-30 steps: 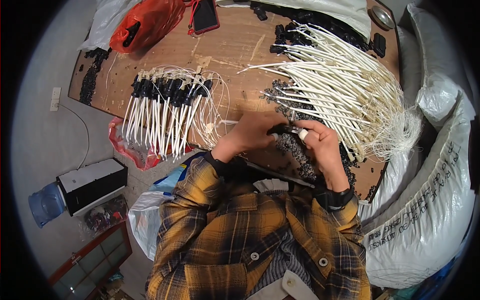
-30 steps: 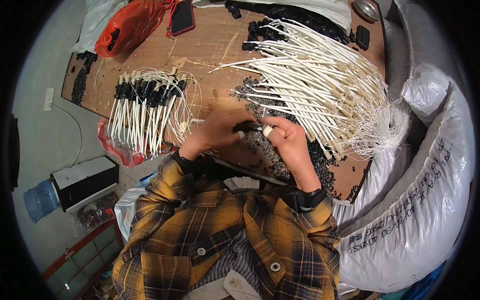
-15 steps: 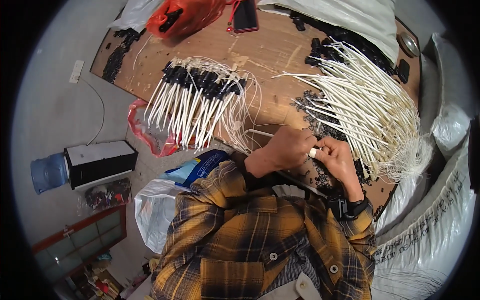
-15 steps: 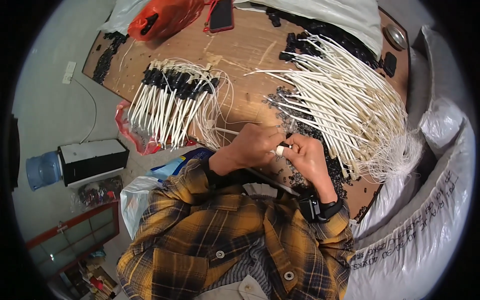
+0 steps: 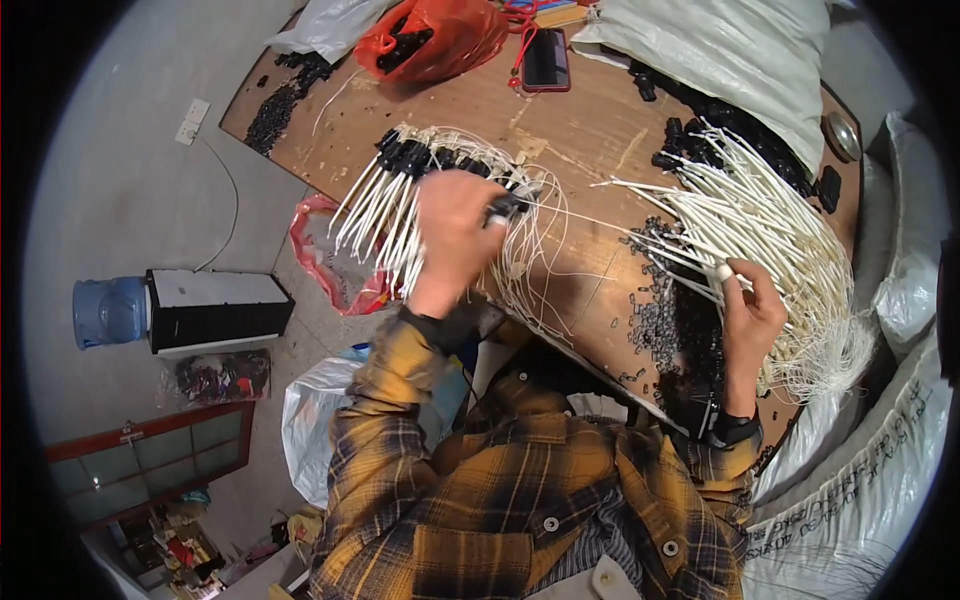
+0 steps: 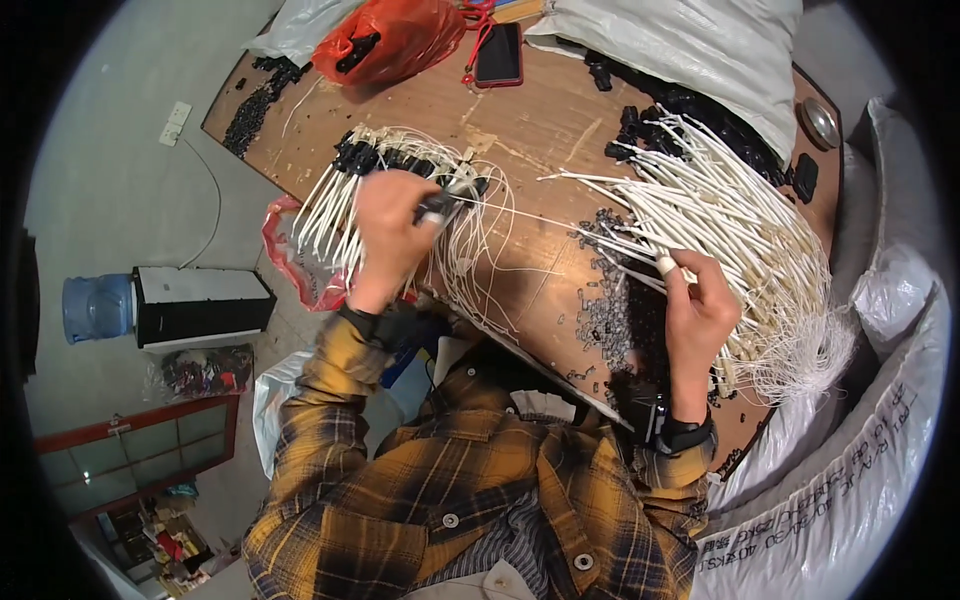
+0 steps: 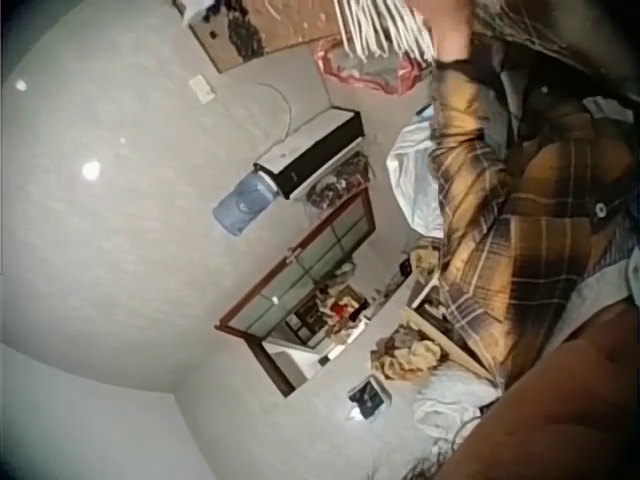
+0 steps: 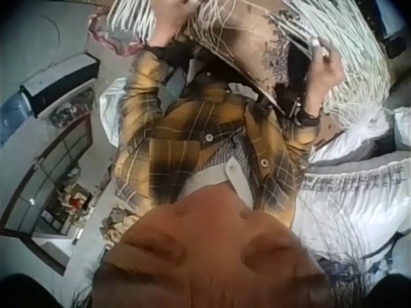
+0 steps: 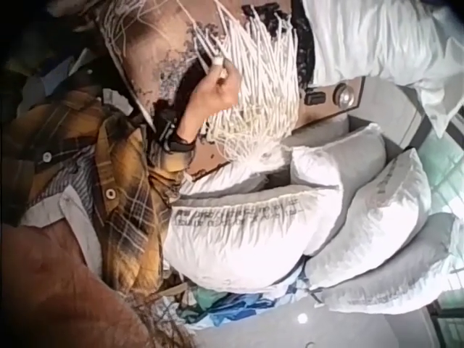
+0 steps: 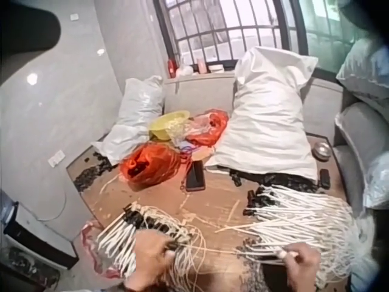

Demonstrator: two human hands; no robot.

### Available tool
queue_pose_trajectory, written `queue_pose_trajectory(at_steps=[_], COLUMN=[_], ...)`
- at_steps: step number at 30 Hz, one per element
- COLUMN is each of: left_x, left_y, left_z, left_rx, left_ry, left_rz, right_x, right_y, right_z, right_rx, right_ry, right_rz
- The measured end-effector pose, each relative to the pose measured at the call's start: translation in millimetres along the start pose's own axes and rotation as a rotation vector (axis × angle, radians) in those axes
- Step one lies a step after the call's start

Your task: The person assembles electrical components by hand, picking up a white wire and a black connector, fitting them together, and then placing the completed assembly onto a pile on the table.

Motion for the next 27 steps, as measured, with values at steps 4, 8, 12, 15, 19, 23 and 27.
queue_pose_trajectory(at_steps=[4, 8, 12, 15, 19, 23, 27], left_x=[-6.1, 20.1, 99.6, 162.9, 208.3, 219.5, 195.3], left_y=[15.8, 32.0, 52.2, 99.3, 111.0, 91.5, 66.9], left_z=[-22.8, 23.7, 102.6, 120.2, 120.5, 96.4, 62.7], left_rx=[-0.111, -0.093, -0.054, -0.020, -0.131, -0.098, -0.102], left_ry=[0.355, 0.013, -0.471, -0.533, -0.422, -0.562, -0.527], left_rz=[0.006, -0.091, -0.413, -0.378, -0.559, -0.510, -0.553], right_x=[33.8, 44.5, 24.2, -7.6, -25.8, -32.1, -28.0], right_y=[-16.2, -30.5, -21.6, -13.4, -9.7, -14.3, 0.4], right_z=[-13.8, -9.9, 28.5, 26.2, 27.9, 44.6, 47.9], right_rx=[-0.252, -0.156, 0.046, 0.064, 0.008, -0.036, 0.015], right_ry=[-0.039, -0.041, -0.166, -0.359, -0.588, -0.580, -0.522], right_rz=[-0.287, -0.422, -0.368, -0.259, -0.162, -0.118, -0.213])
Point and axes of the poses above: each hand's wrist, its own y-axis towards the middle knuckle, its own x-axis out of the palm, z = x × y, the point moved 4 cm from there along y, towards the middle knuckle, and after that the axes turned 9 degrees about y, right-handed, at the moved point
